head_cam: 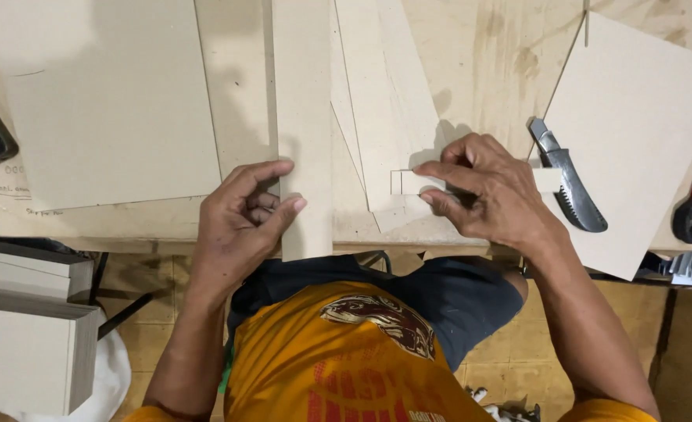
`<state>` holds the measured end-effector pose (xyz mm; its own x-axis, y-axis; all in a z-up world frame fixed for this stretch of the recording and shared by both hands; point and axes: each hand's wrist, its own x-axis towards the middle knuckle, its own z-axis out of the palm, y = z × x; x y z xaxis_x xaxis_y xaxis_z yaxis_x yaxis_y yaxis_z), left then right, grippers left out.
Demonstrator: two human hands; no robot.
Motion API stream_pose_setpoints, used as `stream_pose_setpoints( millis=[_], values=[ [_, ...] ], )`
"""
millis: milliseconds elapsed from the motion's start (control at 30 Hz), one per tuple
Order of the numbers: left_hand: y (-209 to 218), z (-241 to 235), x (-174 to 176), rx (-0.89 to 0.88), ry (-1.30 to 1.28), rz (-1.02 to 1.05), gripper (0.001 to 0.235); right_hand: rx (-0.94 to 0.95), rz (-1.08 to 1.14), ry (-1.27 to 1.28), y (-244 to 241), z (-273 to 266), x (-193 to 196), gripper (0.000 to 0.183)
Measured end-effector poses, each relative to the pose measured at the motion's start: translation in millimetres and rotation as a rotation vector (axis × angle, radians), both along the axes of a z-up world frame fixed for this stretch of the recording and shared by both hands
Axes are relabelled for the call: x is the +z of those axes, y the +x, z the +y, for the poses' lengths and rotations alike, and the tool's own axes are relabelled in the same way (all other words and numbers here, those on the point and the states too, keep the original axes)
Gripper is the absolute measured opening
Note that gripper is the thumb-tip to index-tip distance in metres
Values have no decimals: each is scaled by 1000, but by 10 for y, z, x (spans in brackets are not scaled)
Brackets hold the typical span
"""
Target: The person is measuring and cutting cardboard sheets into thin strips using a utility knife on a workbench.
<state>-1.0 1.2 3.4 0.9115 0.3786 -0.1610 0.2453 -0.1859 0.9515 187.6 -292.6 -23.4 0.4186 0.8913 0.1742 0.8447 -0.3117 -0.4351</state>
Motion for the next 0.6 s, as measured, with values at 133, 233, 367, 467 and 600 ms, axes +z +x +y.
stream_pose_setpoints(
  millis=[133, 233, 367, 467, 600],
  values=[
    [-5, -53, -46, 70, -51, -87, 36, 22, 52, -36, 31, 4, 15, 43],
    [33, -90, -82, 73, -82, -128, 38, 29, 96, -36, 35, 18, 70, 44],
    [134, -195, -120, 62, -197, -66, 53, -14, 158, -84, 11, 68, 184, 41],
    [252, -269, -129, 65, -164, 4, 54, -5, 156, -68, 26, 58, 149, 40],
    [361, -339, -151, 21, -104, -38, 54, 0, 155, -53, 20, 53, 158, 39]
  ],
)
